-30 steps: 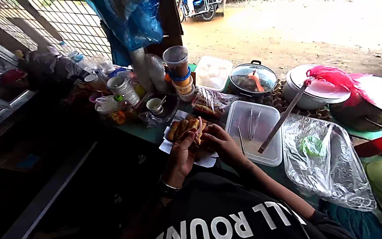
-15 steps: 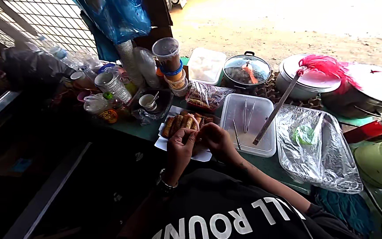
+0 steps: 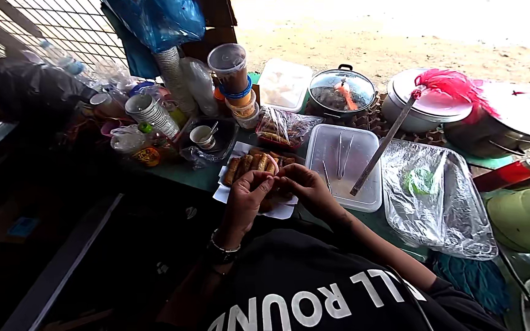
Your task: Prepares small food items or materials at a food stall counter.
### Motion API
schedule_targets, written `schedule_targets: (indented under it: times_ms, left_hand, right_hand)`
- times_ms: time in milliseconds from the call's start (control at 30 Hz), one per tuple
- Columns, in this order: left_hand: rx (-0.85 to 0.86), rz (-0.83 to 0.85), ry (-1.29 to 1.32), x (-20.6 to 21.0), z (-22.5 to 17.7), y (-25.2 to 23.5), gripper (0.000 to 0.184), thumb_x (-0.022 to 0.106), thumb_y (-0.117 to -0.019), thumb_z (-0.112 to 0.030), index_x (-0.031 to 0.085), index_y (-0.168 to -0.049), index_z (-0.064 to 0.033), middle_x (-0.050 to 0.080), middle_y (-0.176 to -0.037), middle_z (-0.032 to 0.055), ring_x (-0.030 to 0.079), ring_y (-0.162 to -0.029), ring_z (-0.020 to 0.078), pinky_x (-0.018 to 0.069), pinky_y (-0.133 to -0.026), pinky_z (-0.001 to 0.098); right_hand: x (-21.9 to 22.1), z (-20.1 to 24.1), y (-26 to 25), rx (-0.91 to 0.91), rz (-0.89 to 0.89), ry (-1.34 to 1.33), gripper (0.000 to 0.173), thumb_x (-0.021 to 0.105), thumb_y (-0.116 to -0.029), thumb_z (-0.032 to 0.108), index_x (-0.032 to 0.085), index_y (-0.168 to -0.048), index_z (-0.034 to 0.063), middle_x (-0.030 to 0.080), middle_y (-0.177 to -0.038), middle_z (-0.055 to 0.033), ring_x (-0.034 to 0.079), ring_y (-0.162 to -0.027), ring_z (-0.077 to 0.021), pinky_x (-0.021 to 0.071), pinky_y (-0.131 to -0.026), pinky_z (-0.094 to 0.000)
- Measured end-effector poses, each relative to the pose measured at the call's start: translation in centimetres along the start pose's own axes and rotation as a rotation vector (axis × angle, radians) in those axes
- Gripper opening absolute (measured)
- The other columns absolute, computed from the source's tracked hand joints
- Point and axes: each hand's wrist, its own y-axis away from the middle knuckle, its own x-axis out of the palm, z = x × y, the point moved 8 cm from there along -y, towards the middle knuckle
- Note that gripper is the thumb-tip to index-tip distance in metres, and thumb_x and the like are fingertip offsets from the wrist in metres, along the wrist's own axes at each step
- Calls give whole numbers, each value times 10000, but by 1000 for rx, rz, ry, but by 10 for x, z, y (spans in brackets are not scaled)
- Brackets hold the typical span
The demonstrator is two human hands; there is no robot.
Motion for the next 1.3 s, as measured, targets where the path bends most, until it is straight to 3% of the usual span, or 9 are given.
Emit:
schedule_targets:
  times_ms: [300, 433, 567, 667, 767, 900, 967, 1100, 1300]
  left_hand:
    - [106, 161, -289, -2, -9, -6, 38, 679, -931, -9, 673, -960, -33, 704, -822, -1, 690, -747, 73, 602, -736, 259]
    - [-36, 117, 34, -2, -3, -2, 181, 488, -1056, -77, 640, -1136, -20, 709, -982, 60, 700, -861, 125, 603, -821, 308]
    - [-44, -26, 141, 0, 3, 4, 131, 599, -982, 16, 640, -1105, 1, 710, -948, 69, 703, -844, 132, 605, -806, 301]
    - [-112, -68, 213, -2, 5, 5, 108, 572, -992, 37, 656, -1042, -8, 725, -931, 89, 701, -788, 124, 599, -745, 262]
    - [-157, -49, 237, -2, 4, 8, 127, 538, -1005, 43, 642, -1043, -18, 717, -938, 89, 689, -755, 111, 591, -712, 240]
    - [-214, -17, 277, 2, 6, 11, 145, 510, -1017, 36, 620, -1078, -35, 708, -958, 89, 687, -754, 110, 595, -717, 243]
    - [-236, 26, 293, 4, 8, 12, 163, 492, -1034, 6, 622, -1118, -45, 707, -968, 91, 697, -794, 124, 598, -750, 263]
    - [-246, 62, 300, 7, 9, 15, 141, 550, -999, 43, 618, -1062, -63, 703, -855, 62, 694, -735, 112, 602, -735, 260]
    - [-214, 238, 366, 15, 2, 20, 205, 571, -965, 43, 670, -987, -135, 724, -857, 38, 698, -725, 93, 604, -727, 248]
  right_hand:
    - [6, 24, 1, -227, -17, 468, 96, 641, -941, 48, 719, -964, -3, 723, -860, -45, 680, -781, -40, 576, -757, -224]
    - [-3, 4, -4, 50, -134, 48, 38, 662, -960, 38, 654, -990, 16, 697, -830, -31, 672, -720, -77, 587, -715, -254]
    - [1, -7, -2, 117, -172, -170, 20, 633, -985, 31, 648, -985, 18, 704, -820, -43, 687, -728, -96, 599, -734, -269]
    - [-2, -1, -3, 39, -88, -54, 145, 527, -1025, 45, 665, -1065, 27, 703, -878, -18, 674, -769, -69, 585, -760, -255]
    - [-5, 15, -3, -234, -60, 298, 215, 582, -952, 4, 700, -1132, 15, 657, -1059, -43, 639, -886, -52, 567, -784, -230]
    - [-1, 20, -2, -424, -49, 583, 138, 717, -889, 112, 762, -1018, 90, 652, -1217, -87, 594, -1158, -249, 494, -956, -479]
    - [1, 22, 0, -485, -60, 707, 94, 718, -889, 143, 768, -963, 114, 686, -1190, -70, 590, -1174, -286, 452, -966, -532]
    - [5, 39, 7, -687, -36, 875, 80, 697, -907, 175, 773, -905, 150, 740, -947, 2, 658, -1015, -191, 402, -978, -495]
    - [3, 41, 9, -525, 150, 507, 74, 692, -899, 115, 750, -925, 78, 720, -952, 1, 636, -1009, -133, 462, -948, -413]
